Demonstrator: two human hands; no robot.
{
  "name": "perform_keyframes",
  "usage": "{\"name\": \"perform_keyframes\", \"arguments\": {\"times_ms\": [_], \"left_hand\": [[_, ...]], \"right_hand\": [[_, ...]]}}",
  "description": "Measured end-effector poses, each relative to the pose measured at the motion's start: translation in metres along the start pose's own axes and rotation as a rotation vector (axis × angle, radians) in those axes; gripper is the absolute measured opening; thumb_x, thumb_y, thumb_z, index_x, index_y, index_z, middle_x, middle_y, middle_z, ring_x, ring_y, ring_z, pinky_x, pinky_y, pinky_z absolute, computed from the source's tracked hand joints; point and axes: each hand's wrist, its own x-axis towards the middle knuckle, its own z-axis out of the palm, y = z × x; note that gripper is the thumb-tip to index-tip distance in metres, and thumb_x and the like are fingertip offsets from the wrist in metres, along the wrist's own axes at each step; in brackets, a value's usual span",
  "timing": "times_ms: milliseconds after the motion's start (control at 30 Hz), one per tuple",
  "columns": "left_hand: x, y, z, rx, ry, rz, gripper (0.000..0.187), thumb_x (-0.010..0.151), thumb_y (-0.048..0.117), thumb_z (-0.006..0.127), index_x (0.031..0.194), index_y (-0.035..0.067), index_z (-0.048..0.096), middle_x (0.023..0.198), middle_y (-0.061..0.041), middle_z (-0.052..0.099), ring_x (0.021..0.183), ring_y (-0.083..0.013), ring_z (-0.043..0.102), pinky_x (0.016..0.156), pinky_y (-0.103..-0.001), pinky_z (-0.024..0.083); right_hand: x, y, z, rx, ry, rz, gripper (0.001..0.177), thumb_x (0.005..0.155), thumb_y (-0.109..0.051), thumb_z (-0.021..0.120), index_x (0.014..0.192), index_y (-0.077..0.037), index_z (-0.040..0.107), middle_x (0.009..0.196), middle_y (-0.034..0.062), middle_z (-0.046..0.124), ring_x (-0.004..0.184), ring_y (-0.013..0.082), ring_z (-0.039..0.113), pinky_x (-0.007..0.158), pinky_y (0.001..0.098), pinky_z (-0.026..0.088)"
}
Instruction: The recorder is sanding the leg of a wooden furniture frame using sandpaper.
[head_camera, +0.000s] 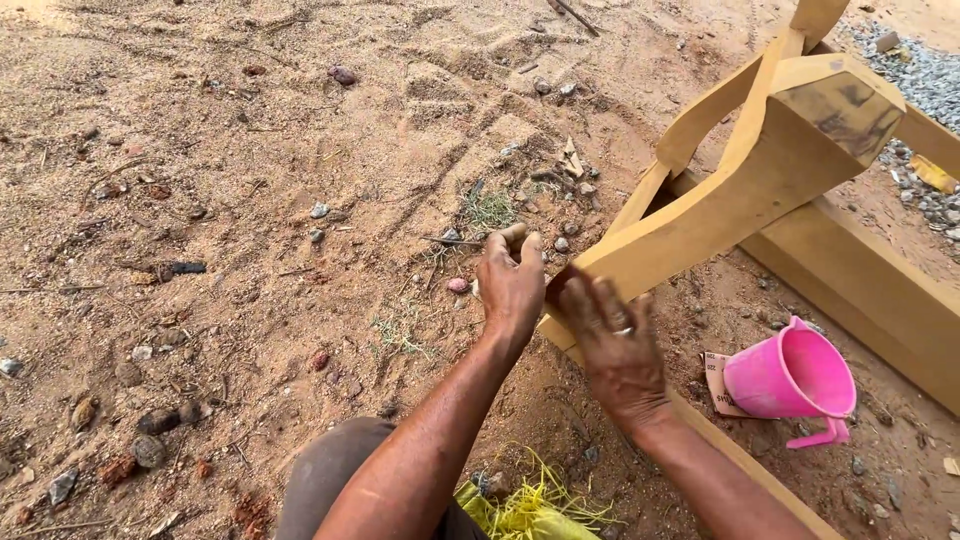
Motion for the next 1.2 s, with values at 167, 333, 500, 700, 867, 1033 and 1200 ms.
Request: {"name": "perform_keyframes", "arguments": {"times_ms": [167, 333, 500, 700, 867, 1033, 1200], "left_hand": [[-0.002, 0.004, -0.009, -0.006, 0.011, -0.040, 0.038, 0.097, 0.027, 0.061, 0.126, 0.003, 0.062, 0.114, -0.014, 0.067, 0.101, -0.0218, 0.067, 0.088, -0.042, 0.059], [-0.001, 0.012, -0.008, -0.089, 0.024, 0.009, 0.038, 0.098, 0.027, 0.060, 0.126, 0.002, 0.060, 0.113, -0.014, 0.070, 0.102, -0.0215, 0.069, 0.088, -0.041, 0.061], [0.004, -0.004, -0.004, -0.089, 0.034, -0.005, 0.036, 0.097, 0.026, 0.060, 0.124, 0.002, 0.062, 0.111, -0.013, 0.072, 0.100, -0.0220, 0.070, 0.087, -0.040, 0.062], [0.001, 0.007, -0.007, -0.098, 0.047, -0.046, 0.037, 0.097, 0.025, 0.060, 0.127, 0.002, 0.060, 0.110, -0.015, 0.070, 0.099, -0.0232, 0.069, 0.088, -0.040, 0.062], [-0.004, 0.022, -0.010, -0.116, 0.057, -0.016, 0.038, 0.097, 0.026, 0.060, 0.127, 0.002, 0.060, 0.114, -0.014, 0.069, 0.103, -0.0225, 0.068, 0.090, -0.041, 0.061], [0.002, 0.003, -0.011, -0.105, 0.064, 0.002, 0.038, 0.097, 0.024, 0.059, 0.128, 0.002, 0.059, 0.116, -0.013, 0.067, 0.106, -0.0218, 0.066, 0.091, -0.041, 0.059], [0.004, 0.013, -0.013, -0.136, 0.080, 0.005, 0.040, 0.097, 0.025, 0.060, 0.128, 0.001, 0.058, 0.113, -0.014, 0.067, 0.102, -0.0227, 0.069, 0.088, -0.040, 0.063]], "right_hand": [[0.009, 0.018, -0.043, -0.107, 0.004, -0.062, 0.080, 0.095, 0.006, 0.052, 0.164, -0.023, 0.023, 0.172, -0.0051, 0.009, 0.158, 0.0239, 0.000, 0.123, 0.0709, 0.008], [0.019, 0.071, -0.098, -0.152, 0.257, 0.112, 0.059, 0.107, -0.008, 0.055, 0.162, -0.017, 0.036, 0.176, -0.0099, 0.008, 0.160, 0.0260, -0.006, 0.117, 0.0677, -0.005], [0.002, -0.009, 0.005, -0.144, -0.046, -0.007, 0.078, 0.100, 0.010, 0.051, 0.168, -0.015, 0.022, 0.175, 0.0020, 0.008, 0.161, 0.0261, -0.002, 0.128, 0.0652, 0.003], [0.004, 0.050, -0.030, -0.199, 0.175, -0.054, 0.064, 0.107, 0.003, 0.054, 0.167, -0.016, 0.038, 0.177, -0.0006, 0.009, 0.161, 0.0248, -0.004, 0.129, 0.0679, 0.003], [0.008, 0.071, -0.067, -0.145, 0.201, 0.071, 0.061, 0.112, -0.004, 0.052, 0.171, -0.012, 0.039, 0.181, 0.0001, 0.011, 0.162, 0.0270, -0.006, 0.126, 0.0694, 0.000], [0.014, -0.010, -0.019, -0.115, -0.025, 0.023, 0.072, 0.097, 0.006, 0.048, 0.164, -0.015, 0.030, 0.171, -0.0017, 0.011, 0.158, 0.0264, 0.001, 0.126, 0.0638, 0.003], [0.022, 0.049, -0.070, -0.040, 0.136, -0.041, 0.070, 0.102, 0.008, 0.045, 0.166, -0.017, 0.033, 0.173, -0.0011, 0.013, 0.158, 0.0307, -0.001, 0.122, 0.0772, 0.005]]}}
